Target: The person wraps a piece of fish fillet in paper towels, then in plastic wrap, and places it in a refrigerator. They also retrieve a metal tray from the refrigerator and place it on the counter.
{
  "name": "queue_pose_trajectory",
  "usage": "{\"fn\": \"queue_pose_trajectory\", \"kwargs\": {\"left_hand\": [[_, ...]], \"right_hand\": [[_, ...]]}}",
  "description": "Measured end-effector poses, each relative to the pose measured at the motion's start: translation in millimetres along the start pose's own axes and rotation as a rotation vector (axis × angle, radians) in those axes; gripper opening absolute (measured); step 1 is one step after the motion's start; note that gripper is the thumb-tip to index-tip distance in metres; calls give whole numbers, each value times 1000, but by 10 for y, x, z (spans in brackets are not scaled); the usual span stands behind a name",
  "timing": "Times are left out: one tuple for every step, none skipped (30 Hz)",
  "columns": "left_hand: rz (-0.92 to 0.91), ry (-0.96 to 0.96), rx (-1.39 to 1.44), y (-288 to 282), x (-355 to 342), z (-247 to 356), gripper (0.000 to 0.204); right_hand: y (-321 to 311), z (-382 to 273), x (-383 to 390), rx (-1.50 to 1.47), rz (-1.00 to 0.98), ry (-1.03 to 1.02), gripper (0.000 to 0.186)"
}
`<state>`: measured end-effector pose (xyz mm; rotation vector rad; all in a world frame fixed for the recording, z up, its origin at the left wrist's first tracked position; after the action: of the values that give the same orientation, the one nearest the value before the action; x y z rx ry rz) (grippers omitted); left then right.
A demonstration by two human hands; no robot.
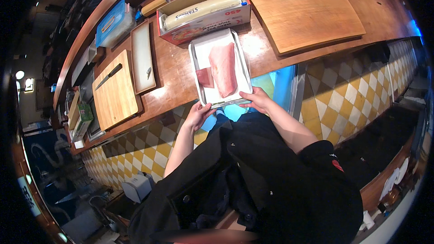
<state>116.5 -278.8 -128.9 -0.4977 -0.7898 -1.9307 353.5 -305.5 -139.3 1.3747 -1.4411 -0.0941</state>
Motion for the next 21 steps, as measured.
{"fn": "queue_pose_trajectory", "kwargs": {"left_hand": [[2,0,-8,19,20,-2,33],[3,1,-15,41,39,-5,33],[5,2,-23,62,61,-5,34],[-3,3,-30,86,82,-12,35],[-12,4,-37,112,104,-23,35],[-16,7,-47,109,135,-18,36],[-53,5,-103,102,140,-62,38],[-91,3,-159,71,120,-138,39],[-125,3,-221,57,125,-121,41],[-158,-14,-238,58,118,-124,46],[-209,-27,-307,53,123,-117,47],[-261,-45,-382,51,150,-64,48],[-316,-66,-459,47,185,-6,49],[-359,-136,-493,-25,245,9,55],[-396,-128,-642,-84,305,162,55],[-344,-247,-864,-283,392,254,51],[-286,-362,-1087,-514,475,428,47],[-207,-433,-1156,-646,564,760,40],[-135,-493,-1225,-698,597,1118,34],[-63,-225,-1388,-556,500,1650,30],[13,54,-1530,-268,454,2188,27]], "right_hand": [[-26,27,27,-4,-3,12,41],[-59,57,49,-8,-6,23,40],[-84,79,66,-13,-11,35,40],[-89,79,79,-13,-36,31,39],[-98,76,94,-12,-61,25,39],[-53,67,104,-14,-91,20,39],[-46,46,133,-7,-91,2,37],[-49,25,187,0,-90,-18,36],[5,-6,233,4,-97,-39,35],[63,-56,303,-26,-100,-66,34],[53,-50,317,-16,-98,-72,34],[36,-39,335,-14,-96,-82,33],[25,-26,354,-14,-94,-93,33],[23,5,375,-11,-93,-90,35],[32,32,367,-17,-102,-98,35],[22,67,367,-23,-105,-105,36],[25,101,361,-30,-108,-113,37],[66,141,352,-53,-137,-121,37],[79,145,344,-70,-157,-137,38],[91,156,337,-82,-177,-149,38],[125,175,331,-94,-206,-157,39]]}}
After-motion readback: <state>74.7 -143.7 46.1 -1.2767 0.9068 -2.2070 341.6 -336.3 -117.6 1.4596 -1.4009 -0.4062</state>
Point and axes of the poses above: each hand's wrist, its own x-axis away from the middle knuckle, its own y-axis out of the palm, z = x × y, the point moved 9 cm from there along -x, towards the middle knuckle, and after that the axes turned 12 degrees about -x, right-handed, at the moved point
